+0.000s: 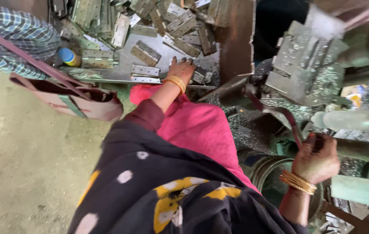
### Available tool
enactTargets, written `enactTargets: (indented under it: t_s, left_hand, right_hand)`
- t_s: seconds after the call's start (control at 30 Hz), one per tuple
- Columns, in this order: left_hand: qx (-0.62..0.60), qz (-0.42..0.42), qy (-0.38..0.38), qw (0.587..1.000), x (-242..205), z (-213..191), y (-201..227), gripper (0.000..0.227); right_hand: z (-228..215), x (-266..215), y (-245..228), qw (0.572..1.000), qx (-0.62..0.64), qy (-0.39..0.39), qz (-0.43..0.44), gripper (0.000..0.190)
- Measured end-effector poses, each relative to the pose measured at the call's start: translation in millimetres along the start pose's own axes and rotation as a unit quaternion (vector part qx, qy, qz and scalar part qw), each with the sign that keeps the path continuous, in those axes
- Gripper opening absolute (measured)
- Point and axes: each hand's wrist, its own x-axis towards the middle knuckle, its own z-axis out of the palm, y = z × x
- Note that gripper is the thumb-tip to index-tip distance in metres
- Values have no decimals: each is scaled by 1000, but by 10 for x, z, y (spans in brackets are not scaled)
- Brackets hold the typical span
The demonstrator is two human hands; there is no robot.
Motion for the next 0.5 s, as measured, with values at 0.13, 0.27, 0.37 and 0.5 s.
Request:
enactTargets:
  t_s: [0.13, 0.27, 0.37, 0.5]
  left_hand:
    - [16, -17, -49, 999, 283, 449, -10, 26]
    - [-23, -77, 21, 997, 232, 405, -135, 19]
    - [-103, -144, 45, 983, 173, -276, -105, 16]
    - [-287, 52, -116, 949, 132, -1317, 404, 24]
  right_hand:
    - [-10, -5, -8, 1000, -7, 9, -4, 11]
    - [37, -203, 50, 996, -8, -50, 68, 17]
    - [75, -323, 63, 988, 74, -68, 114, 24]
    - [141, -343, 92, 969, 103, -91, 208, 49]
